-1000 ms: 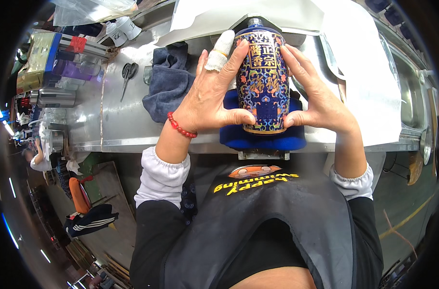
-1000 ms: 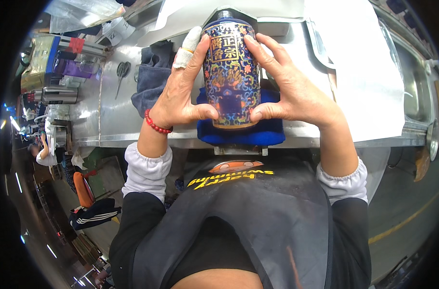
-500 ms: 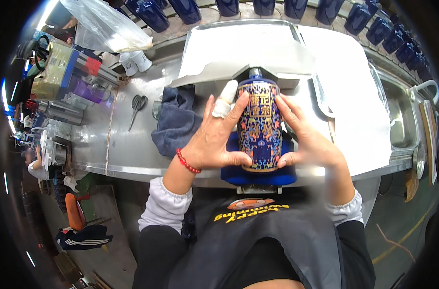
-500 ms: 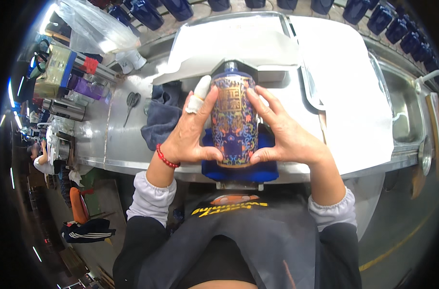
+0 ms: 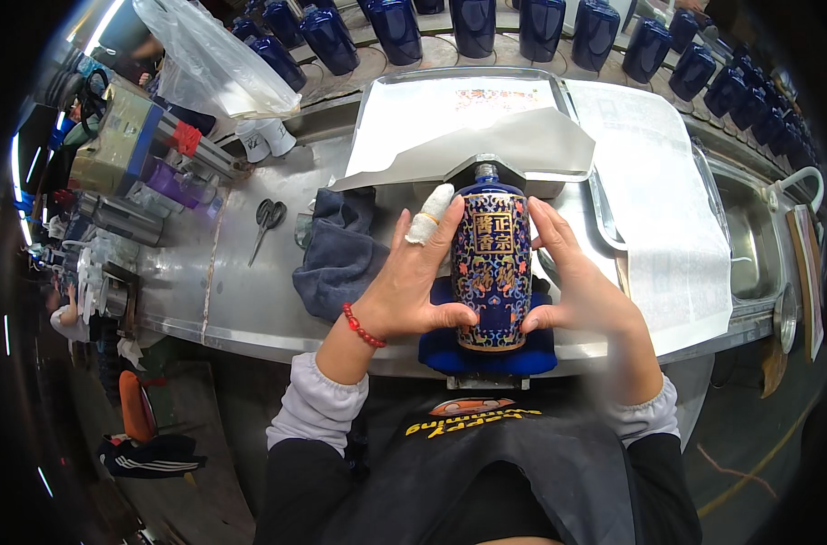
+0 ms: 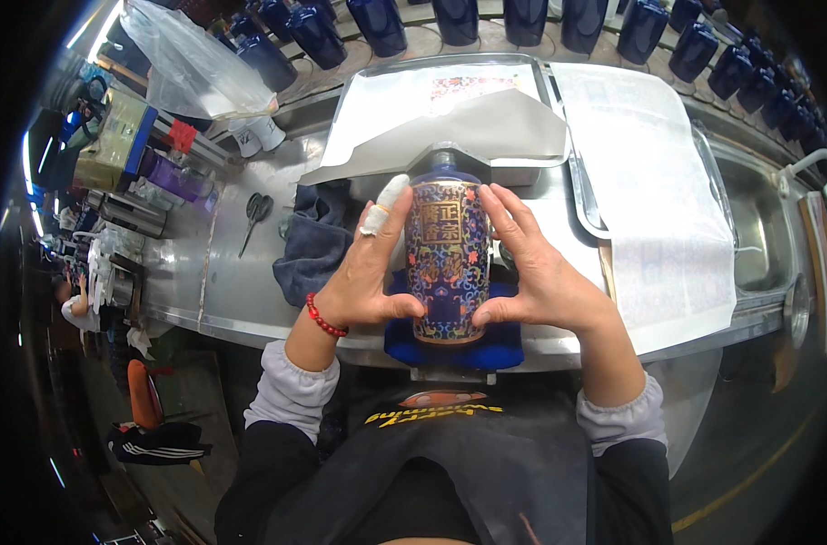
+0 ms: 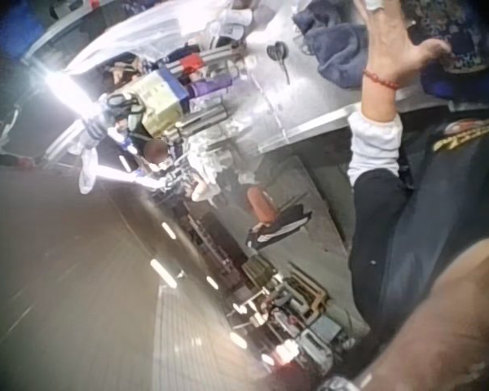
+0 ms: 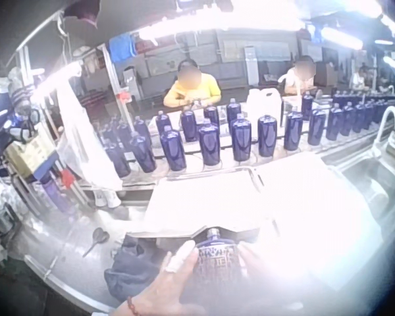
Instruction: The person applies a decorative sticker to a blue bottle, smooths it with a green card, and trims the excess with a small blade. They repeat the process on another bottle, aligning and smoothing the sticker while occasionally rotating the bottle.
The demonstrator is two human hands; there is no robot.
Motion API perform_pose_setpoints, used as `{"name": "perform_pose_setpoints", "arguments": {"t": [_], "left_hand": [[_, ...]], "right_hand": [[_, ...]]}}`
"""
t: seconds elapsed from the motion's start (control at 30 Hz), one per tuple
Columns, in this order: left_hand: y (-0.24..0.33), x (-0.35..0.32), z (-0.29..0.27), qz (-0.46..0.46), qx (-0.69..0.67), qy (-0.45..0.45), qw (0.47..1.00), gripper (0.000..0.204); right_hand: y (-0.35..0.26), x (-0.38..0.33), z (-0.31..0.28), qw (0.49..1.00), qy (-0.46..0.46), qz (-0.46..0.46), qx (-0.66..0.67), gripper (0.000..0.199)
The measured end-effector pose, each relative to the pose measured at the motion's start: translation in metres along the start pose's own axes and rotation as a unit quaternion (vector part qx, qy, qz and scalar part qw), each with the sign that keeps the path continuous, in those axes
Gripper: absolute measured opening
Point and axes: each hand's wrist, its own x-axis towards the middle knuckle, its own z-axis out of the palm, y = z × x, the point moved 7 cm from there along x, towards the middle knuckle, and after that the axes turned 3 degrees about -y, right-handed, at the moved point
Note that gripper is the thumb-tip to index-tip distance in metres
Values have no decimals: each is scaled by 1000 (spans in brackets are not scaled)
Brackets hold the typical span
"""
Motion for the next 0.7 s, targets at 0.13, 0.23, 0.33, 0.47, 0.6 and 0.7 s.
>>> {"name": "perform_pose_setpoints", "arguments": {"t": [0.13,0.23,0.33,0.47,0.6,0.7], "left_hand": [[-1,0,2,1,-2,-3,1000,132],[-2,0,2,3,-5,-1,1000,132],[-2,1,2,6,-7,-1,1000,133],[-3,1,3,5,-24,-3,1000,134],[-4,1,5,8,-13,-5,1000,135],[-4,1,5,12,-7,-4,1000,135]], "right_hand": [[2,2,2,1000,-11,14,5,137],[4,1,3,1000,-12,22,-2,137],[5,1,2,1000,-13,7,-8,136],[10,-1,2,1000,-21,20,12,134],[9,2,3,1000,-22,6,-15,135],[5,2,2,999,-25,3,-26,132]]}}
